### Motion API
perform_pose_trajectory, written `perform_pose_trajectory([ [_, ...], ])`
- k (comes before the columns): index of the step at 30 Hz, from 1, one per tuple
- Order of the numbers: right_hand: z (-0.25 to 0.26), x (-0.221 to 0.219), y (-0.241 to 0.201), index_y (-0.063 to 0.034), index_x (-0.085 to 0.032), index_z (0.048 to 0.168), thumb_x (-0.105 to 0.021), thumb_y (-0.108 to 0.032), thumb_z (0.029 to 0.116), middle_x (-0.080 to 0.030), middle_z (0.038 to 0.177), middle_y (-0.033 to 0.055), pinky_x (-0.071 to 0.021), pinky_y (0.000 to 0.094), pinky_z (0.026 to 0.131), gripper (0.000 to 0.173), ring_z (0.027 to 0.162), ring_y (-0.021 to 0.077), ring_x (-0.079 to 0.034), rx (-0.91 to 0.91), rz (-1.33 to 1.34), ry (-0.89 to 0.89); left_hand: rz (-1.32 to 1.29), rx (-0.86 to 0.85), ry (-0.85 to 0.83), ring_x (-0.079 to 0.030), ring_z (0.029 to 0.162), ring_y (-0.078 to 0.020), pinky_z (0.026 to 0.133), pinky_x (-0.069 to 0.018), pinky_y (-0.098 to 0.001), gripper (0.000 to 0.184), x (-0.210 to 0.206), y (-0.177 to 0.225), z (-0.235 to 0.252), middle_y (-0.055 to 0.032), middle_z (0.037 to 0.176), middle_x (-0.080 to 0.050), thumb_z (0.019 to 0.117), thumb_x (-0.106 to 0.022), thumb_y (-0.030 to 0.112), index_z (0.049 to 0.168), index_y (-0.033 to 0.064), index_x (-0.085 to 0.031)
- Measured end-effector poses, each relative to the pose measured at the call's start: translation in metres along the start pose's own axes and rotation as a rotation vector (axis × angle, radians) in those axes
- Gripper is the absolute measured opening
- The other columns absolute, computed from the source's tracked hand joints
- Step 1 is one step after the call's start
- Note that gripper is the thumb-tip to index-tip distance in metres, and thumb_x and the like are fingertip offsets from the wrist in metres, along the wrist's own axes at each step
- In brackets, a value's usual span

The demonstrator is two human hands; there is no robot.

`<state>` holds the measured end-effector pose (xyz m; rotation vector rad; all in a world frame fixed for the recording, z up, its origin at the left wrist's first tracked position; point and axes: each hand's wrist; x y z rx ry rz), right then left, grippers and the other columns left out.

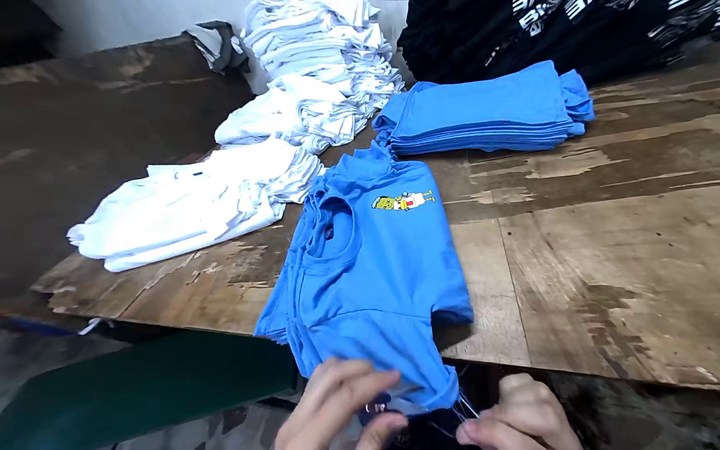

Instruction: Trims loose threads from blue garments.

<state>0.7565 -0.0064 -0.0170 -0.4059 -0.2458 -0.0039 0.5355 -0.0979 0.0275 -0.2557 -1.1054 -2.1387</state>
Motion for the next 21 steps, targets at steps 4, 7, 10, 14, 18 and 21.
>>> perform_pose_trajectory([
  [4,-0.002,0.003,-0.005,-0.0164,-0.072,0.1,-0.073,-0.016,0.0953,-0.059,0.094,-0.0034,-0.0462,0.0202,0.091,0.005,0.091,0.0059,-0.057,-0.019,0.024,0.003,0.437,-0.299,0.072,-0.057,0.092,-0.0154,0.09,-0.0377,-0.0348,0.018,-0.009,0.026,-0.011,0.0017,0.099,-0.069,0.0975,-0.069,0.023,0.115,0.0219,-0.073],
  [7,-0.002,-0.003,-0.006,-0.0163,-0.071,0.101,-0.073,-0.015,0.0953,-0.059,0.094,-0.003,-0.0468,0.0217,0.092,0.007,0.091,0.0068,-0.058,-0.001,0.032,0.003,0.586,-0.396,0.07,-0.055,0.089,-0.019,0.087,-0.0363,-0.0363,0.018,-0.021,0.03,-0.007,-0.0013,0.099,-0.069,0.0988,-0.065,0.02,0.115,0.018,-0.074],
  [10,-0.002,0.0,-0.007,-0.0226,-0.068,0.091,-0.072,-0.037,0.0956,-0.061,0.094,-0.0042,-0.0453,0.0272,0.097,0.016,0.096,0.008,-0.059,-0.102,-0.14,-0.035,0.64,-0.374,0.088,-0.055,0.086,-0.0187,0.083,-0.0374,-0.0354,0.017,-0.022,0.024,-0.004,-0.0004,0.096,-0.07,0.0988,-0.064,0.02,0.112,0.0186,-0.074],
  [14,0.015,0.013,-0.018,-0.0242,-0.069,0.082,-0.059,-0.072,0.0876,-0.069,0.111,0.0024,-0.0374,0.0422,0.101,0.049,0.108,0.0177,-0.058,-0.326,-0.442,-0.179,0.63,-0.339,0.12,-0.055,0.088,-0.0178,0.085,-0.0368,-0.0349,0.02,-0.017,0.023,-0.004,-0.001,0.097,-0.067,0.0961,-0.071,0.026,0.114,0.0186,-0.073],
  [18,0.039,0.0,-0.039,-0.0064,-0.064,0.137,-0.066,-0.08,0.0768,-0.069,0.117,0.0155,-0.0407,0.0506,0.09,0.095,0.1,0.0296,-0.06,-0.36,-0.707,-0.231,0.585,-0.302,0.155,-0.055,0.09,-0.0165,0.086,-0.037,-0.0346,0.025,-0.019,0.025,-0.004,-0.0018,0.103,-0.066,0.0947,-0.073,0.027,0.119,0.0196,-0.071],
  [21,0.045,-0.009,-0.04,-0.0077,-0.061,0.144,-0.071,-0.065,0.0804,-0.072,0.115,0.0114,-0.0408,0.0511,0.085,0.086,0.095,0.0288,-0.062,-0.35,-0.814,-0.322,0.586,-0.251,0.11,-0.056,0.092,-0.0172,0.085,-0.0377,-0.0353,0.026,-0.016,0.032,0.001,-0.004,0.109,-0.065,0.0962,-0.071,0.026,0.121,0.0207,-0.071],
])
Point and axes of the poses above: each hand's wrist, its own z-axis towards the middle knuckle, its own x-axis out of the back of the hand, y = z × x
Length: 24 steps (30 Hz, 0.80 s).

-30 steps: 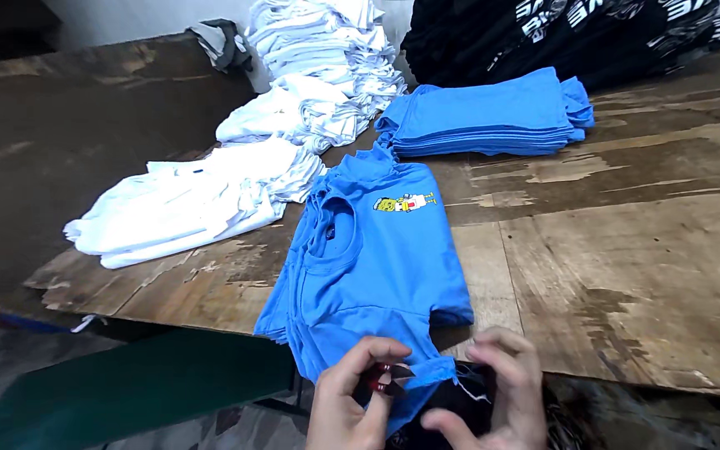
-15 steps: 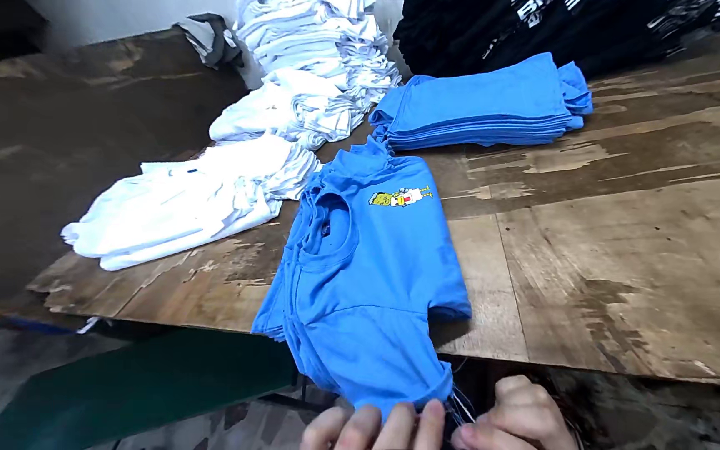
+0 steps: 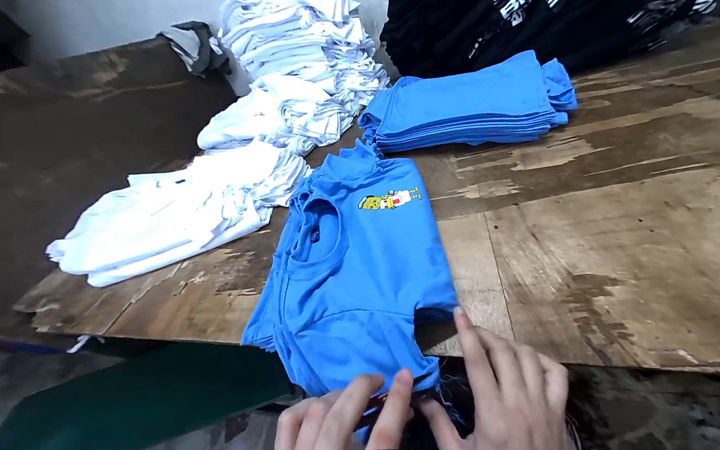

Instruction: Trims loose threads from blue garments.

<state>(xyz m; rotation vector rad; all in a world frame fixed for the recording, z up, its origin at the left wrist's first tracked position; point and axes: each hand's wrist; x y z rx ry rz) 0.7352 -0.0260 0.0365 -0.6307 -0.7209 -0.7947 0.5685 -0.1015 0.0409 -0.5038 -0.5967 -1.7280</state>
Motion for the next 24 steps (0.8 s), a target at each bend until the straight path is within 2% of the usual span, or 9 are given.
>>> perform_pose_trajectory([
  [2,-0.001,-0.003,0.005,-0.0189,-0.074,0.129,-0.071,-0.043,0.0872,-0.073,0.104,0.0041,-0.0391,0.049,0.084,0.049,0.09,0.0246,-0.062,0.042,0.021,-0.018,0.03,-0.022,-0.053,-0.057,0.088,-0.0197,0.082,-0.0381,-0.0369,0.024,0.006,0.006,0.007,-0.0064,0.105,-0.068,0.0963,-0.07,0.022,0.119,0.0173,-0.074],
  [3,-0.003,-0.004,0.009,-0.0235,-0.08,0.113,-0.069,-0.035,0.0905,-0.074,0.095,0.0,-0.0389,0.0469,0.084,0.027,0.088,0.022,-0.063,0.057,0.042,-0.009,0.057,-0.045,-0.087,-0.057,0.086,-0.0207,0.081,-0.0381,-0.0375,0.023,0.008,0.009,0.011,-0.0069,0.103,-0.069,0.0971,-0.068,0.021,0.118,0.0157,-0.075],
  [4,-0.006,-0.002,0.012,-0.0257,-0.082,0.099,-0.068,-0.03,0.0933,-0.073,0.089,-0.0027,-0.0388,0.0451,0.085,0.016,0.085,0.0199,-0.063,0.07,0.064,0.0,0.092,-0.067,-0.12,-0.058,0.085,-0.0214,0.081,-0.0393,-0.038,0.022,0.009,0.014,0.015,-0.0069,0.102,-0.071,0.0979,-0.067,0.02,0.118,0.0148,-0.075],
  [6,-0.01,0.005,0.016,-0.0258,-0.081,0.091,-0.068,-0.029,0.096,-0.073,0.085,-0.0034,-0.0379,0.0431,0.085,0.015,0.084,0.0184,-0.062,0.086,0.086,0.013,0.145,-0.108,-0.18,-0.059,0.085,-0.0222,0.08,-0.0398,-0.039,0.023,0.008,0.019,0.022,-0.0071,0.103,-0.073,0.0983,-0.062,0.014,0.117,0.0133,-0.076],
  [11,-0.018,0.014,0.02,-0.0247,-0.081,0.092,-0.069,-0.033,0.0971,-0.072,0.083,-0.0028,-0.0362,0.0409,0.086,0.016,0.085,0.0173,-0.06,0.09,0.123,0.04,0.157,-0.157,-0.213,-0.059,0.081,-0.0207,0.076,-0.0395,-0.0387,0.022,0.008,0.018,0.03,-0.0035,0.099,-0.074,0.0973,-0.06,0.01,0.107,0.0158,-0.079],
  [16,-0.018,0.011,0.02,-0.0242,-0.08,0.094,-0.069,-0.032,0.0975,-0.071,0.083,-0.0039,-0.0351,0.0387,0.088,0.014,0.085,0.0148,-0.058,0.091,0.233,0.099,0.172,-0.178,-0.254,-0.059,0.087,-0.0218,0.083,-0.0381,-0.0407,0.023,0.013,0.021,0.034,-0.0057,0.103,-0.073,0.0988,-0.061,0.011,0.115,0.0139,-0.077],
  [19,-0.017,0.012,0.018,-0.0244,-0.081,0.092,-0.071,-0.03,0.0963,-0.071,0.084,-0.0041,-0.0348,0.0389,0.088,0.012,0.086,0.0147,-0.058,0.1,0.26,0.103,0.196,-0.206,-0.274,-0.059,0.086,-0.0212,0.079,-0.0388,-0.0396,0.024,0.008,0.02,0.034,-0.0032,0.101,-0.073,0.098,-0.058,0.008,0.108,0.0159,-0.078],
  [21,-0.015,0.018,0.02,-0.0251,-0.082,0.091,-0.069,-0.04,0.0957,-0.075,0.092,-0.0018,-0.0382,0.0445,0.088,0.02,0.089,0.0184,-0.062,0.04,0.219,-0.029,0.2,-0.187,-0.241,-0.06,0.085,-0.0214,0.079,-0.0399,-0.0401,0.021,0.01,0.017,0.032,-0.0031,0.099,-0.073,0.0974,-0.06,0.009,0.105,0.0165,-0.078],
  [24,-0.009,0.022,0.026,-0.0207,-0.081,0.11,-0.064,-0.069,0.0884,-0.071,0.117,0.0064,-0.0435,0.0514,0.088,0.055,0.1,0.0257,-0.064,-0.063,0.242,-0.265,0.174,-0.179,-0.184,-0.057,0.086,-0.0209,0.085,-0.0359,-0.0403,0.023,0.019,0.01,0.025,-0.0044,0.099,-0.072,0.098,-0.061,0.01,0.114,0.0153,-0.076],
])
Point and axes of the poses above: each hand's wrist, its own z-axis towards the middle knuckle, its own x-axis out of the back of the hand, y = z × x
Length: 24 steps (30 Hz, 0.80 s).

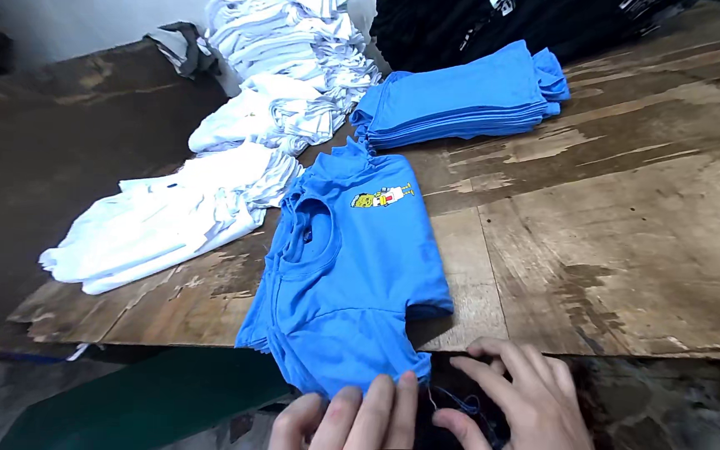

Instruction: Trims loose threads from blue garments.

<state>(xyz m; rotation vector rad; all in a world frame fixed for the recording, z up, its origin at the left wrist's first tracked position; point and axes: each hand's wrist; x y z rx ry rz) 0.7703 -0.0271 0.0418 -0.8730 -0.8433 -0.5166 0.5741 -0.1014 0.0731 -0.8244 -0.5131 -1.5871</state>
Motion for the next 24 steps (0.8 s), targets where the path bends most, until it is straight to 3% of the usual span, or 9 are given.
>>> perform_pose_trajectory([
  [3,0.004,-0.013,0.001,-0.021,-0.082,0.106,-0.072,-0.07,0.0816,-0.072,0.113,0.0029,-0.0446,0.0473,0.085,0.055,0.096,0.0201,-0.063,-0.011,0.156,0.05,-0.009,-0.05,0.043,-0.056,0.088,-0.0202,0.088,-0.034,-0.0388,0.022,-0.006,-0.003,-0.01,-0.0045,0.099,-0.071,0.0988,-0.061,0.01,0.116,0.0145,-0.075],
  [6,0.003,-0.024,-0.004,-0.0228,-0.084,0.088,-0.08,-0.034,0.0863,-0.073,0.105,-0.0019,-0.0451,0.042,0.087,0.012,0.094,0.0132,-0.062,-0.017,0.383,0.074,0.005,-0.097,0.045,-0.057,0.09,-0.0194,0.091,-0.0343,-0.0383,0.023,-0.015,0.001,-0.016,-0.0034,0.101,-0.071,0.0996,-0.061,0.011,0.117,0.0147,-0.076],
  [8,0.001,-0.022,-0.005,-0.0201,-0.083,0.086,-0.079,-0.024,0.0877,-0.072,0.103,-0.0006,-0.046,0.0378,0.087,0.006,0.095,0.0116,-0.061,-0.008,0.501,0.108,0.011,-0.115,0.066,-0.056,0.088,-0.0193,0.09,-0.0343,-0.0377,0.022,-0.02,0.001,-0.015,-0.0034,0.1,-0.071,0.0997,-0.061,0.011,0.116,0.0138,-0.076],
  [13,-0.003,-0.003,-0.001,-0.0188,-0.081,0.082,-0.077,-0.031,0.0896,-0.072,0.104,0.001,-0.0435,0.0413,0.092,0.014,0.101,0.0145,-0.061,0.031,0.543,0.008,-0.087,-0.089,0.112,-0.056,0.087,-0.0201,0.082,-0.0368,-0.0369,0.02,-0.029,-0.002,-0.018,-0.0027,0.1,-0.072,0.0997,-0.06,0.014,0.114,0.0158,-0.075],
  [15,0.0,0.0,0.001,-0.0205,-0.081,0.088,-0.076,-0.039,0.0893,-0.074,0.106,-0.0015,-0.0426,0.0453,0.093,0.019,0.102,0.0161,-0.063,0.024,0.421,-0.001,-0.184,0.042,0.109,-0.057,0.09,-0.0186,0.086,-0.0376,-0.038,0.019,-0.031,-0.005,-0.02,-0.002,0.101,-0.069,0.0999,-0.063,0.021,0.117,0.0202,-0.072],
  [17,0.01,-0.009,0.003,-0.0191,-0.078,0.109,-0.077,-0.041,0.0875,-0.073,0.115,0.0014,-0.0468,0.0485,0.095,0.031,0.108,0.0192,-0.066,0.095,0.301,0.085,-0.282,0.229,0.076,-0.057,0.094,-0.0178,0.087,-0.0403,-0.0377,0.028,-0.031,-0.007,-0.023,-0.0037,0.102,-0.062,0.0965,-0.071,0.035,0.12,0.0221,-0.068],
  [19,0.025,-0.03,0.008,-0.0198,-0.074,0.113,-0.074,-0.035,0.09,-0.072,0.118,0.0006,-0.0485,0.045,0.099,0.028,0.112,0.0167,-0.066,0.252,0.283,0.166,-0.308,0.355,0.039,-0.057,0.093,-0.0227,0.082,-0.0448,-0.0392,0.034,-0.032,-0.01,-0.03,-0.0107,0.101,-0.059,0.0879,-0.073,0.026,0.119,0.0141,-0.066],
  [22,0.047,-0.045,0.005,-0.0164,-0.064,0.087,-0.067,-0.022,0.084,-0.067,0.081,-0.0031,-0.0494,0.0302,0.073,0.007,0.078,0.0089,-0.063,0.342,0.439,0.253,-0.392,0.498,0.017,-0.061,0.075,-0.017,0.066,-0.0517,-0.0348,0.031,-0.017,-0.034,-0.033,-0.0103,0.085,-0.065,0.085,-0.069,0.01,0.113,-0.0007,-0.065],
  [24,0.062,-0.031,-0.005,-0.0109,-0.06,0.096,-0.062,-0.019,0.0904,-0.062,0.072,-0.0036,-0.0503,0.0251,0.055,0.01,0.062,0.0053,-0.06,0.299,0.635,0.09,-0.532,0.604,0.068,-0.057,0.061,-0.0019,0.053,-0.049,-0.0201,0.019,-0.002,-0.063,-0.027,-0.0005,0.076,-0.065,0.0905,-0.065,0.007,0.107,-0.0016,-0.066],
])
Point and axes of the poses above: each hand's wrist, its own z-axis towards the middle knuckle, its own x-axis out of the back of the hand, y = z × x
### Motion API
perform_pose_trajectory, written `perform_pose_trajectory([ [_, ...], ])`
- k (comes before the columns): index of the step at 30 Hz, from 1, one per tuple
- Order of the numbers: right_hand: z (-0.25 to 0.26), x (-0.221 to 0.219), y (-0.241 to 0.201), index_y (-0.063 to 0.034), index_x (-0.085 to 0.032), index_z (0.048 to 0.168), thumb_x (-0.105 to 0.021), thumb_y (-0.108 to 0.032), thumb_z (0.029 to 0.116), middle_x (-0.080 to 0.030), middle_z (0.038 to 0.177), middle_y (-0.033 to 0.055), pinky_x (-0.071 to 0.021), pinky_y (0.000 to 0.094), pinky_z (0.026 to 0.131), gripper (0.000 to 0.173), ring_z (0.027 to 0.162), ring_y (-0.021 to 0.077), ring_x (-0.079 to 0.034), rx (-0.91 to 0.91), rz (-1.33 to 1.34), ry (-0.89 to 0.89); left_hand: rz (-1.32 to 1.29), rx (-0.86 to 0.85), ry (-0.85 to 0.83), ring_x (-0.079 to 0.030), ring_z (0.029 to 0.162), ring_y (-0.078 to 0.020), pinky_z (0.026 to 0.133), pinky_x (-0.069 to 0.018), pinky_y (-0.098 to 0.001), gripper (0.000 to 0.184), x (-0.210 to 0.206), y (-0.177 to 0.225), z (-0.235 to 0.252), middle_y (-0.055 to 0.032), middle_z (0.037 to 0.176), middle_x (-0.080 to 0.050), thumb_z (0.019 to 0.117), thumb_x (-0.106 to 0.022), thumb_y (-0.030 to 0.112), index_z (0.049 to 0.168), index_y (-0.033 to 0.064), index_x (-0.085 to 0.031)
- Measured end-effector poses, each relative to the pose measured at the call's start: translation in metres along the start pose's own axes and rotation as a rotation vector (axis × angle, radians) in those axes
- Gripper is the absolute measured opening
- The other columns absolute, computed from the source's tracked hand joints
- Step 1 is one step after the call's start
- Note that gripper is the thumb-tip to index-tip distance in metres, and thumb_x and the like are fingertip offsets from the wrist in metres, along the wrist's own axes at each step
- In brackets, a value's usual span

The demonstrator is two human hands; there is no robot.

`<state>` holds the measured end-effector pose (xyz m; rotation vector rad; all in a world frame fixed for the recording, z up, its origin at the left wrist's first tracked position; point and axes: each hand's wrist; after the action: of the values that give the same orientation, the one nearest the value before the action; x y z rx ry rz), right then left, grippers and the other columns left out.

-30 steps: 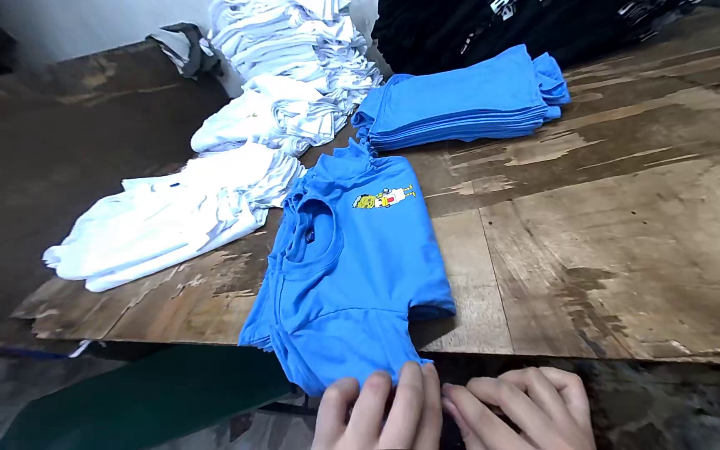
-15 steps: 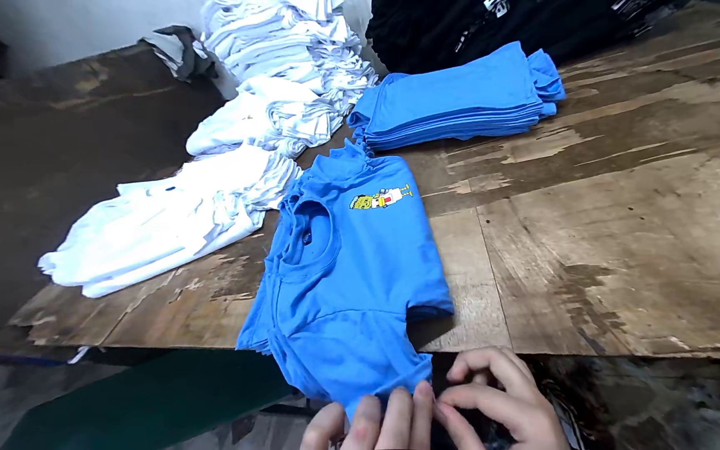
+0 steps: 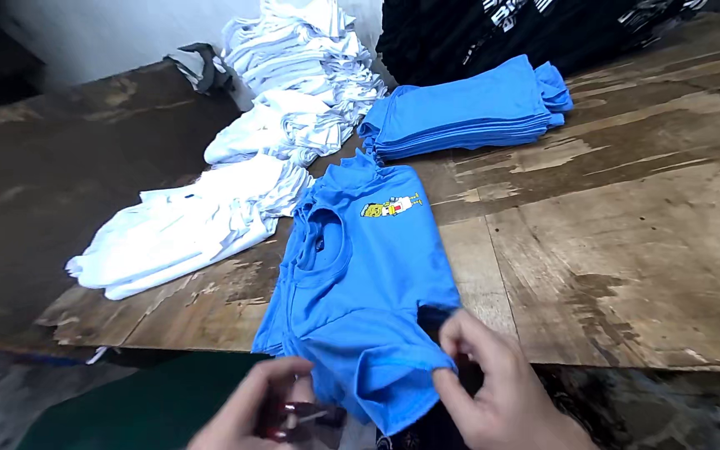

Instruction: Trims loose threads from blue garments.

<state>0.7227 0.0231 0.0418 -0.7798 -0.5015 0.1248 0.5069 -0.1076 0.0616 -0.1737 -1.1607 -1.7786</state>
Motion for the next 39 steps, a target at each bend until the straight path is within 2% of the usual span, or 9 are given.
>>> perform_pose_trajectory([
  [3,0.036,0.007,-0.009,-0.0012,-0.038,0.148,-0.054,-0.02,0.1049,-0.073,0.114,0.0101,-0.0624,0.0361,0.083,0.049,0.097,0.0169,-0.073,-0.132,0.613,-0.285,-0.244,-0.01,0.239,-0.06,0.069,0.0045,0.06,-0.0517,-0.0142,0.013,0.016,-0.007,0.023,0.0104,0.088,-0.069,0.0947,-0.062,0.003,0.107,0.0049,-0.065],
  [6,0.059,0.0,-0.004,-0.0215,-0.011,0.164,-0.052,-0.029,0.101,-0.05,0.154,0.0138,-0.0532,0.0498,0.104,0.076,0.128,0.0309,-0.062,-0.229,1.045,0.018,-0.229,-0.199,0.444,-0.061,0.074,0.0047,0.064,-0.0516,-0.0137,0.013,0.007,-0.002,0.031,0.0143,0.092,-0.068,0.0991,-0.06,0.007,0.11,0.0127,-0.065],
  [10,0.031,-0.002,0.0,-0.0092,-0.061,0.125,-0.06,-0.027,0.1008,-0.068,0.116,0.0035,-0.0577,0.0332,0.085,0.03,0.102,0.0141,-0.067,-0.168,0.36,0.277,-0.046,-0.325,0.254,-0.059,0.078,0.0005,0.066,-0.0491,-0.0133,0.018,-0.022,0.008,0.035,0.0026,0.094,-0.066,0.0975,-0.065,0.018,0.112,0.0159,-0.075],
  [13,-0.011,-0.011,0.003,-0.01,-0.071,0.12,-0.077,-0.048,0.0895,-0.067,0.116,0.0098,-0.0608,0.03,0.078,0.049,0.097,0.013,-0.068,-0.065,-0.094,0.042,0.15,-0.295,0.208,-0.06,0.071,-0.0103,0.062,-0.0519,-0.0295,0.029,-0.069,-0.02,0.058,-0.0017,0.086,-0.065,0.0934,-0.066,0.027,0.117,0.014,-0.076],
  [15,-0.032,-0.018,0.011,-0.0095,-0.079,0.104,-0.077,-0.024,0.091,-0.072,0.108,0.0098,-0.0614,0.0235,0.075,0.02,0.088,0.0096,-0.07,-0.068,-0.171,0.057,0.163,-0.246,0.169,-0.063,0.08,-0.016,0.069,-0.0542,-0.037,0.041,-0.095,-0.052,0.071,-0.0046,0.094,-0.066,0.0911,-0.067,0.032,0.126,0.0126,-0.073],
  [19,-0.046,-0.004,0.008,-0.0025,-0.076,0.102,-0.068,-0.008,0.0961,-0.07,0.106,0.0116,-0.0621,0.0202,0.075,0.012,0.085,0.0075,-0.071,-0.193,-0.189,0.15,0.073,-0.226,0.149,-0.059,0.106,-0.02,0.087,-0.0541,-0.0377,0.061,-0.079,-0.042,0.061,-0.0124,0.122,-0.058,0.0916,-0.071,0.042,0.144,0.0123,-0.059],
  [23,-0.043,-0.008,-0.003,-0.0037,-0.076,0.116,-0.077,-0.039,0.0926,-0.067,0.121,0.0169,-0.0579,0.0251,0.068,0.042,0.086,0.0127,-0.067,-0.225,-0.262,0.057,0.07,-0.264,0.102,-0.064,0.099,-0.0162,0.086,-0.0549,-0.0325,0.032,-0.07,-0.008,0.005,-0.0103,0.114,-0.067,0.1,-0.065,0.024,0.13,0.0139,-0.069],
  [27,-0.045,-0.021,0.006,-0.0096,-0.078,0.09,-0.074,-0.02,0.0931,-0.072,0.109,0.0086,-0.0588,0.0206,0.077,0.012,0.092,0.0086,-0.068,-0.119,-0.289,0.18,0.196,-0.313,0.126,-0.06,0.085,-0.015,0.075,-0.0458,-0.0327,0.02,-0.078,-0.003,-0.039,-0.0016,0.102,-0.068,0.0982,-0.064,0.017,0.116,0.0207,-0.073],
  [39,-0.055,-0.018,0.013,-0.0063,-0.072,0.091,-0.068,-0.016,0.0942,-0.067,0.109,0.0099,-0.0564,0.0156,0.081,0.011,0.097,0.006,-0.065,-0.04,-0.178,0.241,0.188,-0.318,0.187,-0.058,0.092,-0.0116,0.084,-0.0431,-0.0316,0.019,-0.082,-0.003,-0.039,0.002,0.106,-0.065,0.0996,-0.063,0.02,0.117,0.0231,-0.07],
])
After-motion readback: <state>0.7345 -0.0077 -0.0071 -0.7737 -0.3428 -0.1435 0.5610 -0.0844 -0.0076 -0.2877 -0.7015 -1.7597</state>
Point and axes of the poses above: each hand's wrist, its own z-axis towards the middle knuckle, its own x-axis out of the back of the hand, y = z × x
